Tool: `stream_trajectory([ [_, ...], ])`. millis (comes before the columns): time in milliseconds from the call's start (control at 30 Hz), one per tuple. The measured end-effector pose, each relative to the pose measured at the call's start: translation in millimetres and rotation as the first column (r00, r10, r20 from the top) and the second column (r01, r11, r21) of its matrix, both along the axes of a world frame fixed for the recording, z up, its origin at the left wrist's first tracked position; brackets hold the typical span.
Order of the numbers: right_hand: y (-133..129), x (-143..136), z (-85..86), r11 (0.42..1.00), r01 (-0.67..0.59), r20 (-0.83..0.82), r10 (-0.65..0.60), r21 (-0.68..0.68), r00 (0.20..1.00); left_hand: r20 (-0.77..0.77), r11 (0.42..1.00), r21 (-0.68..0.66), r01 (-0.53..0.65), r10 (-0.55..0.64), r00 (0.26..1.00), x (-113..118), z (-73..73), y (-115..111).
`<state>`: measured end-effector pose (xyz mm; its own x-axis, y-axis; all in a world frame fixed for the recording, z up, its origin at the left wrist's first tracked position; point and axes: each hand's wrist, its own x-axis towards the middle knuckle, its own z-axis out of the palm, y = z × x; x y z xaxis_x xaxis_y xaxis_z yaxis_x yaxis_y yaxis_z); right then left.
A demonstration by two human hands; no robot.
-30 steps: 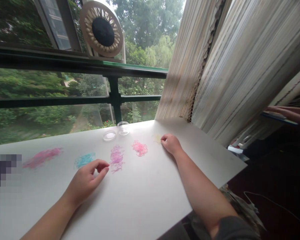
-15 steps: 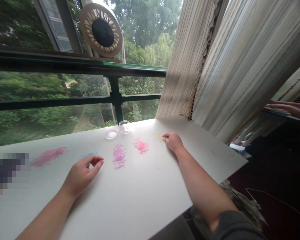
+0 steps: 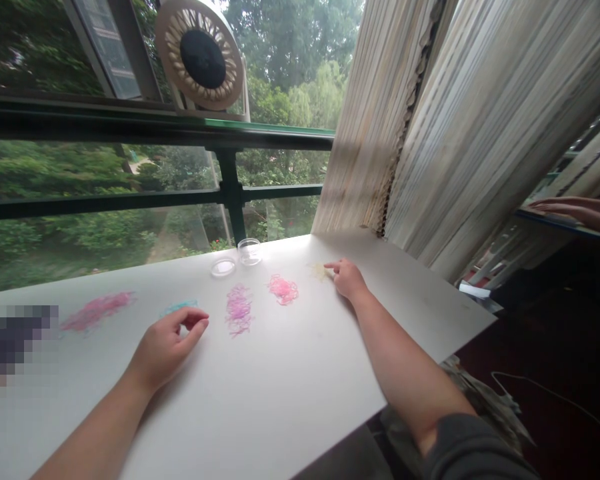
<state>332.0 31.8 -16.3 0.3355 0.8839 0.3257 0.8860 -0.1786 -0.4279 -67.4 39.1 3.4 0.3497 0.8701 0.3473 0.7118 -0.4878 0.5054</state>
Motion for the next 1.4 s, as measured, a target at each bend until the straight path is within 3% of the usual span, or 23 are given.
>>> stream_trajectory([
  [733,2,0,-9.4,0.991,0.115,0.04,-0.113,-0.07,0.993,-0.013,1.0,-0.019,-0.004,0.004,1.0,2,0.6,-1],
  [1033,3,0,-5.7,0.989,0.114,-0.008,-0.114,0.098,0.993,-0.016,1.0,-0.028,-0.008,0.007,1.0,0,0.3,0],
  [1200,-6,-10,8.3,0.978,-0.002,-0.057,0.014,0.21,0.998,0.009,0.987,0.033,-0.159,0.158,0.987,-18,6.4,11],
  [1300,-14,-26,9.8,0.967,-0.153,-0.114,0.178,0.203,0.977,0.047,0.943,0.075,-0.325,0.322,0.945,-43,6.2,22],
  [1400,-21,-50,8.8,0.911,-0.356,-0.183,0.394,0.208,0.901,0.015,0.881,0.03,-0.472,0.472,0.882,-68,3.0,30],
])
